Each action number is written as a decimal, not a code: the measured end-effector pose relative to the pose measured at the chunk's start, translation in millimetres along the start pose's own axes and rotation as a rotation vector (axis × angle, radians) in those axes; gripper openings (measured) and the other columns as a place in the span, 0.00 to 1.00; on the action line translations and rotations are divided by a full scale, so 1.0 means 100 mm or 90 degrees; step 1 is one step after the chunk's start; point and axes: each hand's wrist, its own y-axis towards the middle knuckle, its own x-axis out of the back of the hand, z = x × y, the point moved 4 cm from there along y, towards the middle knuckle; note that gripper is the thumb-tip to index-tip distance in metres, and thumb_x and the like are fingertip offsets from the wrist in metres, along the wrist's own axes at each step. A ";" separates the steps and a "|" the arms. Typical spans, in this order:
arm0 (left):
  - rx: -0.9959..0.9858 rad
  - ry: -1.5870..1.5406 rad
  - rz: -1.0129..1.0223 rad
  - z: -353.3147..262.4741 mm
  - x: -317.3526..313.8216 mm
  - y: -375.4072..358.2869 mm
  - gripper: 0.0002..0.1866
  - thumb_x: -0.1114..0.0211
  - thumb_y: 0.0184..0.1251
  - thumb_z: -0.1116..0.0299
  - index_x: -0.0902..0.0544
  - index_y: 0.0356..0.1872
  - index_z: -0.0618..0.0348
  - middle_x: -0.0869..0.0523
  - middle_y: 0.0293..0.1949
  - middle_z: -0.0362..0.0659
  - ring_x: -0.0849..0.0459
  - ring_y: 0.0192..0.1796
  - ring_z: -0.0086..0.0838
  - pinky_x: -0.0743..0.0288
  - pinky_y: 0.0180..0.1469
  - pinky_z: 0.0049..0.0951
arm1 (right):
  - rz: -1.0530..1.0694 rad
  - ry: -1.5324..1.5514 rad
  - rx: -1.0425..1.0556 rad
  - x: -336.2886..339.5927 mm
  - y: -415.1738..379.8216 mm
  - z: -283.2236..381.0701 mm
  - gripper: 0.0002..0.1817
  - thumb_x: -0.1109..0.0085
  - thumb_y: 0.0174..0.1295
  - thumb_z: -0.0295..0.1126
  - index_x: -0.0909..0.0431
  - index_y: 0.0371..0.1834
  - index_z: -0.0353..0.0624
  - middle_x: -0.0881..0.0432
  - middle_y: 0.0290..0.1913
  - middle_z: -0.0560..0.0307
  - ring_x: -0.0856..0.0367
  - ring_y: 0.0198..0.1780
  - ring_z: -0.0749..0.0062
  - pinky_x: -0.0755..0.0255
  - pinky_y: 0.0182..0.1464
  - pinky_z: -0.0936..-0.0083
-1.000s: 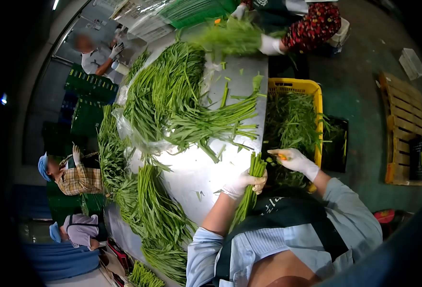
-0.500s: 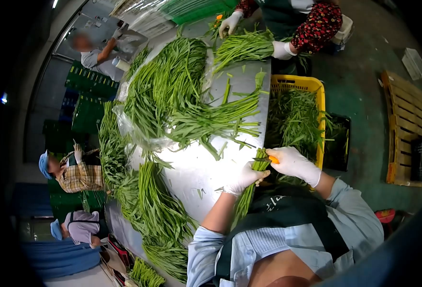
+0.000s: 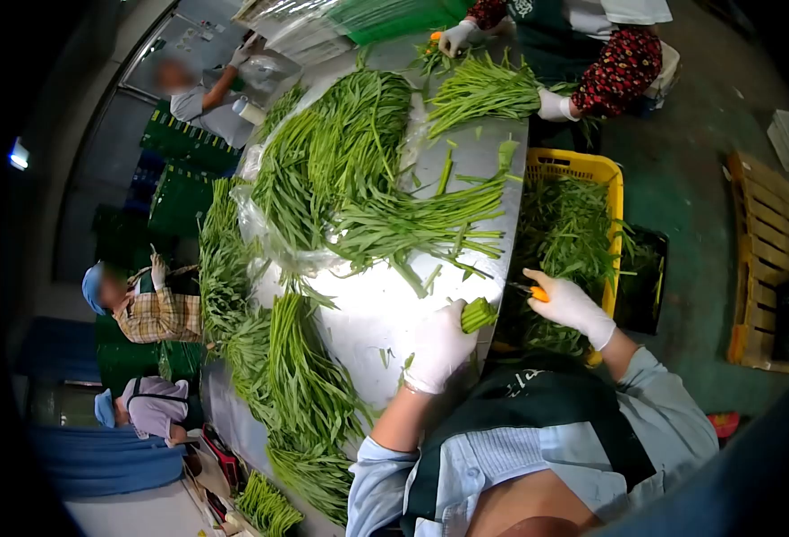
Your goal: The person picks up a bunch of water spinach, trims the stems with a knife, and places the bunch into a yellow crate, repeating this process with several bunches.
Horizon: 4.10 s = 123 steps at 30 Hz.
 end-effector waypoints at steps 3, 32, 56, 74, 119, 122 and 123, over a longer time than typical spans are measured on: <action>0.006 0.097 -0.083 -0.05 0.22 -0.16 0.16 0.32 0.42 0.68 0.23 0.35 0.57 0.18 0.27 0.48 0.19 0.32 0.45 0.25 0.34 0.37 | -0.029 -0.055 0.138 -0.23 0.19 0.30 0.35 0.47 0.54 0.38 0.46 0.66 0.45 0.24 0.46 0.36 0.22 0.40 0.46 0.27 0.43 0.60; -0.059 -0.101 -0.100 0.84 0.47 -1.27 0.51 0.30 0.34 0.56 0.42 0.67 0.49 0.19 0.28 0.54 0.20 0.31 0.51 0.27 0.35 0.37 | 0.186 -0.217 0.559 -0.36 -0.45 2.14 0.15 0.41 0.38 0.24 0.24 0.34 0.33 0.21 0.25 0.42 0.20 0.31 0.52 0.28 0.35 0.70; 0.452 -0.683 -0.331 2.20 1.06 -4.39 0.19 0.37 0.49 0.69 0.26 0.42 0.68 0.23 0.29 0.37 0.25 0.27 0.18 0.26 0.32 0.18 | 0.401 -0.203 0.484 -1.73 0.25 2.09 0.25 0.37 0.46 0.27 0.27 0.51 0.36 0.24 0.28 0.54 0.25 0.28 0.71 0.29 0.35 0.78; 1.167 -0.099 -0.477 5.11 0.40 -6.06 0.19 0.35 0.47 0.63 0.21 0.41 0.61 0.18 0.43 0.55 0.20 0.47 0.46 0.27 0.49 0.39 | 0.330 -0.204 0.310 -2.16 0.34 1.83 0.14 0.41 0.48 0.25 0.23 0.39 0.32 0.26 0.21 0.50 0.25 0.24 0.66 0.31 0.32 0.75; 0.048 -0.331 -0.183 1.00 -0.57 -1.06 0.22 0.38 0.53 0.73 0.28 0.51 0.64 0.25 0.45 0.53 0.25 0.46 0.44 0.30 0.51 0.34 | -0.217 -0.212 0.279 -0.17 0.97 0.87 0.43 0.34 0.39 0.46 0.37 0.61 0.42 0.35 0.57 0.45 0.37 0.58 0.51 0.43 0.62 0.58; 0.013 -0.296 -0.160 0.86 -0.57 -1.03 0.21 0.38 0.53 0.73 0.27 0.50 0.63 0.25 0.43 0.52 0.24 0.42 0.40 0.29 0.46 0.31 | -0.300 -0.338 0.360 -0.25 1.22 0.95 0.56 0.30 0.31 0.53 0.45 0.66 0.37 0.39 0.59 0.36 0.45 0.64 0.42 0.57 0.68 0.50; -0.004 -0.240 -0.177 0.79 -0.53 -1.01 0.21 0.37 0.52 0.72 0.26 0.50 0.63 0.25 0.45 0.53 0.25 0.45 0.42 0.30 0.48 0.32 | -0.307 -0.352 0.382 -0.25 1.28 1.00 0.59 0.30 0.30 0.55 0.47 0.66 0.37 0.41 0.61 0.35 0.47 0.65 0.41 0.61 0.68 0.47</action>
